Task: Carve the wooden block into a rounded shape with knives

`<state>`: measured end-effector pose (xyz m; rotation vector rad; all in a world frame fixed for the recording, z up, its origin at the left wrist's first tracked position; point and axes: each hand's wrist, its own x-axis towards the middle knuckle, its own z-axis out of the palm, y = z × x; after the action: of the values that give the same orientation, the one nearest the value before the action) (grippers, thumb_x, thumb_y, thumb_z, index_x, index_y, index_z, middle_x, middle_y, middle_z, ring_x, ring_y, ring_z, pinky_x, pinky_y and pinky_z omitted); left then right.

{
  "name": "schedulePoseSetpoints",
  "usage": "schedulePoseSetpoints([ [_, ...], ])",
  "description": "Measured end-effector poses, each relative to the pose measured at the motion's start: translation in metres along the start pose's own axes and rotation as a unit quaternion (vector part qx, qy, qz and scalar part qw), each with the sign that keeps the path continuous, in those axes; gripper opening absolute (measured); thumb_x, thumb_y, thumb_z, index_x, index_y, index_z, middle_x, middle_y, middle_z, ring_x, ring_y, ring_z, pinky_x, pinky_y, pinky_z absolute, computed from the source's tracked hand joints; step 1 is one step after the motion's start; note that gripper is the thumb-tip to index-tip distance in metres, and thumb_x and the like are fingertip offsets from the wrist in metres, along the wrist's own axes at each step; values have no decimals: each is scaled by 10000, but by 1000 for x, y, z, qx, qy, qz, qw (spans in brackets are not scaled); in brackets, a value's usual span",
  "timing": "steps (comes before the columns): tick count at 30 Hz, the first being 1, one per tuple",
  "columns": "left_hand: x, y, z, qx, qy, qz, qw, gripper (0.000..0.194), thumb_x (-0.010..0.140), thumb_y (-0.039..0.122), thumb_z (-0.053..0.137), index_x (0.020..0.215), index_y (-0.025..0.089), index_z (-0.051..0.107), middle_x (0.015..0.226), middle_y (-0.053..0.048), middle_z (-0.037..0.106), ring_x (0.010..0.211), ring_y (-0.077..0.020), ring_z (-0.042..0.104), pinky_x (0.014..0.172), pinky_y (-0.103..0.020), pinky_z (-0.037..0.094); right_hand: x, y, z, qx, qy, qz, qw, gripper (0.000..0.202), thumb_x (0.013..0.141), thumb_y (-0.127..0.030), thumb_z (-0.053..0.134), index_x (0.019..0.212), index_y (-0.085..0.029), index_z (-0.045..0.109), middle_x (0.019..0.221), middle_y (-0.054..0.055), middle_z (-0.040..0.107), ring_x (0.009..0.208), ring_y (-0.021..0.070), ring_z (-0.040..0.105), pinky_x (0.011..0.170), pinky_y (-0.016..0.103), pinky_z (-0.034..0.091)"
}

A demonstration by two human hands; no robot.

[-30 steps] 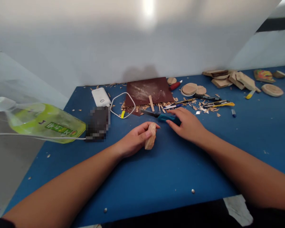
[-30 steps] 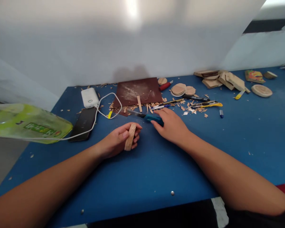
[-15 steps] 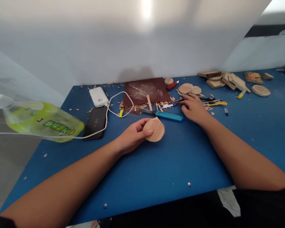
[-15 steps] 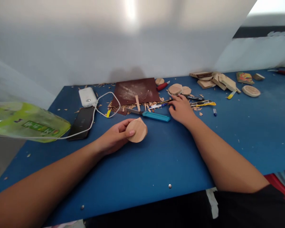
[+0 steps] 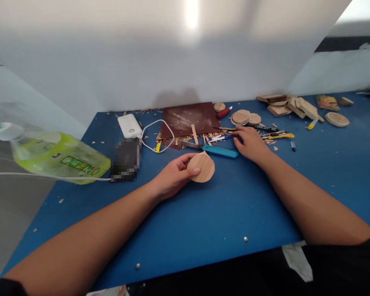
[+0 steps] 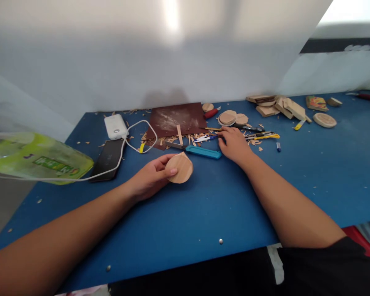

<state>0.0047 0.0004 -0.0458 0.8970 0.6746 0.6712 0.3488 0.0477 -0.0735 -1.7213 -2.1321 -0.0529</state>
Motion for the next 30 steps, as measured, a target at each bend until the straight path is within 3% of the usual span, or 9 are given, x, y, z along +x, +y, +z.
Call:
schedulePoseSetpoints([
  [8,-1,0,0,7,-19,21,1000,563,797,190,902,1341,229,761,1391,-142,738,1197,-272,705,1034,-384,528,-1,-8,-1,-32,-18,17,999,533,1042,-514,496,1347,-147,734,1573,164,598,1280,419,540,1110,596,438],
  [15,-2,-1,1,14,-31,33,999,515,804,177,900,1304,218,787,1316,-114,783,1215,-261,707,1123,-407,471,-1,-8,-4,-34,-7,20,999,515,1045,-515,483,1301,-161,755,1429,153,692,1261,424,517,1112,595,416],
  [22,-1,4,1,-35,2,-24,999,450,840,206,877,1275,160,768,1279,-148,775,1064,-248,752,970,-394,598,0,-5,-2,-62,1,25,998,499,1047,-472,491,1233,-126,798,1323,207,713,1260,393,558,1116,543,428],
  [26,3,6,-3,-78,37,-50,995,323,987,300,701,1248,119,762,1237,-178,777,1041,-265,755,891,-388,637,0,-3,0,-70,-15,21,997,508,1037,-464,505,1259,-108,792,1392,211,702,1258,396,579,1113,541,429],
  [30,7,9,-7,-142,16,-76,987,587,1101,503,411,1303,49,724,1236,-246,765,1076,-311,755,934,-435,628,0,-2,1,-70,-11,22,997,500,1036,-459,502,1237,-115,804,1361,208,710,1239,401,586,1106,547,437],
])
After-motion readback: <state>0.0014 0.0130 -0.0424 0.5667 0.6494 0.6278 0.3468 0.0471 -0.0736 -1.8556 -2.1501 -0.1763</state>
